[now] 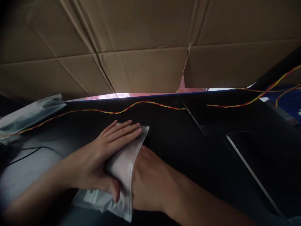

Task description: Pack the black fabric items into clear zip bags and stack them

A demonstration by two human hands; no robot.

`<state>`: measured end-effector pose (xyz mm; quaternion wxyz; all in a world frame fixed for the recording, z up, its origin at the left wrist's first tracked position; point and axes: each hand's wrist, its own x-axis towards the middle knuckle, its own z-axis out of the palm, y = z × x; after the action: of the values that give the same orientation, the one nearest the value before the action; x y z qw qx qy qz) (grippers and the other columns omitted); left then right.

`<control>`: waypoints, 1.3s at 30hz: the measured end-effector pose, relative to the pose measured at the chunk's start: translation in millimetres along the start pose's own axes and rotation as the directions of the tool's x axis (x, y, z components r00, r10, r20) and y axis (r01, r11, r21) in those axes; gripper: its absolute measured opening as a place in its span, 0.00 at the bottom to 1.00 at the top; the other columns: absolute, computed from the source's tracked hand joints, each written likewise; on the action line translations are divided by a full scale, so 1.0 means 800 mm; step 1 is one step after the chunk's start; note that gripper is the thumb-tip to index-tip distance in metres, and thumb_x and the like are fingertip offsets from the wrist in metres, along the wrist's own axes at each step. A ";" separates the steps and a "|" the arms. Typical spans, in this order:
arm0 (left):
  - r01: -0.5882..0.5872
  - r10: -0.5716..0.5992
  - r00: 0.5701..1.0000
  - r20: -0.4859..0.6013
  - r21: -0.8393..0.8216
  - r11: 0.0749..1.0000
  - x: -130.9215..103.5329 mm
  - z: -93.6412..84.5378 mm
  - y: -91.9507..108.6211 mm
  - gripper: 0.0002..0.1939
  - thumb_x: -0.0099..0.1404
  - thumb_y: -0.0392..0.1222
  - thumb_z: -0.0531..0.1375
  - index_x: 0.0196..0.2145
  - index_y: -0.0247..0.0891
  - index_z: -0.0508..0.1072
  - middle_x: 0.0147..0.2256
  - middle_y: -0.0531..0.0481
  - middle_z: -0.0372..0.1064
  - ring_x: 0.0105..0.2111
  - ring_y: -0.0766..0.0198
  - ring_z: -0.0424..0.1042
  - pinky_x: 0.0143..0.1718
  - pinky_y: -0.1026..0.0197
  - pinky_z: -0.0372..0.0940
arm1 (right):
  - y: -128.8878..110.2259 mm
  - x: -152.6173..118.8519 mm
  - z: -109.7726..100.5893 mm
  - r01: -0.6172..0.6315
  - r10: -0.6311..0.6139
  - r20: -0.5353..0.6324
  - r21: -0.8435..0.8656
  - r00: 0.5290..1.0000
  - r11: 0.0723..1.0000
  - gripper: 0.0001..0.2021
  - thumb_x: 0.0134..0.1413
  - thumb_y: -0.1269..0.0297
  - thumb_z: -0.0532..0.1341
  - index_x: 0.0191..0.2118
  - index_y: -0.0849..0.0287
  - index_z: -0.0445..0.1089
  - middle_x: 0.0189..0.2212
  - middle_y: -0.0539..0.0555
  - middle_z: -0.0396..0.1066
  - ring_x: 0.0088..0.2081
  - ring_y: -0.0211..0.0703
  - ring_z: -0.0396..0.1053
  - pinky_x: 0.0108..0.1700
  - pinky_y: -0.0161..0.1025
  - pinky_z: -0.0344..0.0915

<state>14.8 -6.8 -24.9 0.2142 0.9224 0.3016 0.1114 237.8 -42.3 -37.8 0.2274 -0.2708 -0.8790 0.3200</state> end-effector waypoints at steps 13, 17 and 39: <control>0.086 -0.089 0.996 0.020 0.096 0.992 -0.010 0.004 -0.022 0.73 0.52 0.84 0.67 0.81 0.51 0.37 0.80 0.32 0.39 0.78 0.24 0.39 0.73 0.15 0.37 | 0.022 0.001 -0.002 -0.018 0.018 0.012 -0.065 1.000 0.998 0.13 0.73 0.61 0.64 0.57 0.59 0.75 0.56 0.63 0.79 0.64 0.58 0.73 0.68 0.58 0.67; 0.024 -0.025 1.000 0.009 0.067 0.997 -0.007 0.008 -0.015 0.75 0.53 0.81 0.70 0.81 0.47 0.35 0.80 0.32 0.40 0.78 0.25 0.39 0.74 0.16 0.35 | 0.025 0.009 0.018 0.084 -0.084 0.000 0.005 0.996 0.996 0.17 0.73 0.57 0.64 0.59 0.63 0.73 0.58 0.66 0.78 0.64 0.57 0.73 0.67 0.54 0.68; 0.241 -0.256 0.931 -0.260 -0.090 0.966 0.010 0.001 0.020 0.10 0.79 0.46 0.60 0.51 0.44 0.79 0.43 0.52 0.80 0.44 0.57 0.75 0.49 0.51 0.60 | 0.032 0.013 -0.033 -0.393 0.484 -0.145 0.409 0.863 0.824 0.08 0.71 0.60 0.63 0.40 0.54 0.78 0.32 0.47 0.76 0.31 0.37 0.69 0.33 0.36 0.63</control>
<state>29.4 -13.7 -17.6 0.2095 0.8466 0.4389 0.2164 254.1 -7.6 -34.8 0.2989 -0.4566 -0.6825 0.4863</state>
